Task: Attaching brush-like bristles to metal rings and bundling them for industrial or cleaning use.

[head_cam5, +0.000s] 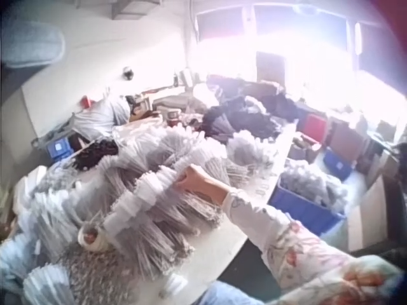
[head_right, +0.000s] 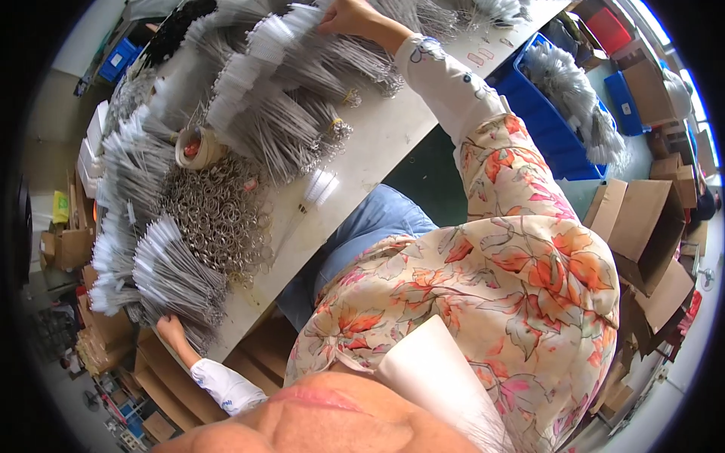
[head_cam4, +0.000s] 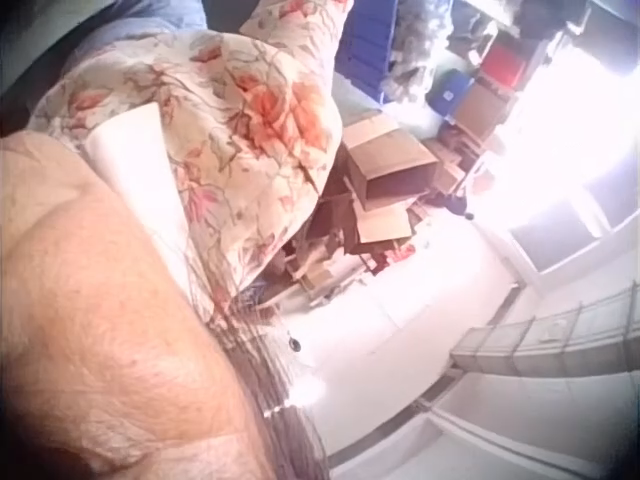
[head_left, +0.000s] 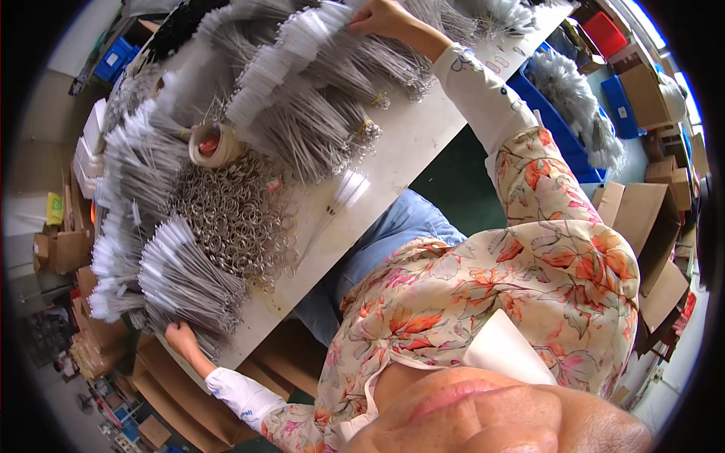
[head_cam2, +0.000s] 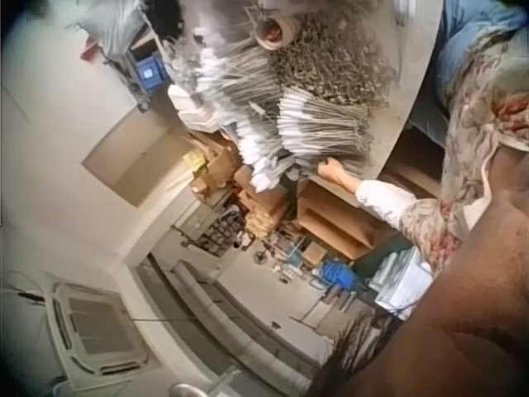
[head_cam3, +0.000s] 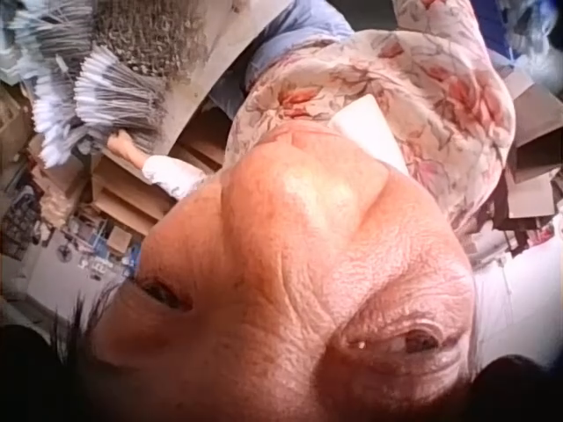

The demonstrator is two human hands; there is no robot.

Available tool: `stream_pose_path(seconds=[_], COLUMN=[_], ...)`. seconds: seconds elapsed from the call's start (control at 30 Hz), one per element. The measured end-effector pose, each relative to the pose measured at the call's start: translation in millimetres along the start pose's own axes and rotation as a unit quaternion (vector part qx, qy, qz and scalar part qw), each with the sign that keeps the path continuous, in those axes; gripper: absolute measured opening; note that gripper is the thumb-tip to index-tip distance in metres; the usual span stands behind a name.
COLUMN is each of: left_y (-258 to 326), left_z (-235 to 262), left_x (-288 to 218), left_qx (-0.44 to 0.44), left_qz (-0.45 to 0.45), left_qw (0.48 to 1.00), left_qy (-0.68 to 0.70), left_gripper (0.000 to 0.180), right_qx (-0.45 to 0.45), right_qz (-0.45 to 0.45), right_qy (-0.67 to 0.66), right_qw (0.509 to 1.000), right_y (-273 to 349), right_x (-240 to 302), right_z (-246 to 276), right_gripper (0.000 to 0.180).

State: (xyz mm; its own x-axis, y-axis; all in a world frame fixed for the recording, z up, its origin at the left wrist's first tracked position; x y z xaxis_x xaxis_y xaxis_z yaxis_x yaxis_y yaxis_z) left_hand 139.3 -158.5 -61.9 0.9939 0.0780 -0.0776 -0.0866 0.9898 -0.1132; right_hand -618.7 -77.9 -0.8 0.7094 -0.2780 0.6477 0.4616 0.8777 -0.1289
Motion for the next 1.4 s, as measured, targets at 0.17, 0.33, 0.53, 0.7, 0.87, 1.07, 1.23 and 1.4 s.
stream_pose_path(seconds=[0.17,0.33,0.53,0.7,0.87,1.07,1.23,1.4], left_y=[-1,3,0,47,55,21,11,17], left_z=[4,31,4,19,12,-19,-7,7], left_x=[6,-30,40,31,32,41,45,46], left_qx=[0.011,0.048,0.166,0.149,0.047,0.015,0.079,0.061], left_qz=[0.018,0.04,0.171,0.219,0.223,0.247,0.241,0.204], left_qw=[0.999,0.997,0.938,0.889,0.843,0.871,0.899,0.917], left_qy=[-0.035,-0.044,0.252,0.375,0.487,0.424,0.357,0.338], left_gripper=[0.027,0.022,0.012,0.008,0.012,0.017,0.017,0.015], right_qx=[0.044,-0.079,-0.292,-0.39,-0.17,-0.158,-0.187,-0.374], right_qz=[-0.009,0.041,0.043,-0.013,0.112,-0.097,0.0,-0.049], right_qy=[-0.149,-0.107,-0.025,-0.415,-0.262,0.054,0.107,0.122], right_qw=[0.988,0.99,0.955,0.822,0.943,0.981,0.977,0.918], right_y=[9,-14,1,-5,-34,-46,-40,2], right_x=[2,-24,13,-81,-232,-189,-177,-119], right_z=[0,5,84,159,168,115,129,166], right_gripper=[0.019,0.019,0.027,0.016,0.013,0.023,0.025,0.025])
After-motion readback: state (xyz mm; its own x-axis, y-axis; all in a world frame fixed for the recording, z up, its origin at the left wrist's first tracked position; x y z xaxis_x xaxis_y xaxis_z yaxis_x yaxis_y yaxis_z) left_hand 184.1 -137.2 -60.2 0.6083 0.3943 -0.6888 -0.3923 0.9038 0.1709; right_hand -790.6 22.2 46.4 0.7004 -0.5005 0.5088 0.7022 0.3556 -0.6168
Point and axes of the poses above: each hand's wrist, its own y-axis away from the middle knuckle, its own z-axis out of the back of the hand, x = y × z, the point moved 5 cm from there along -y, towards the middle knuckle, and after that the axes turned 1 degree about y, right-handed, at the moved point
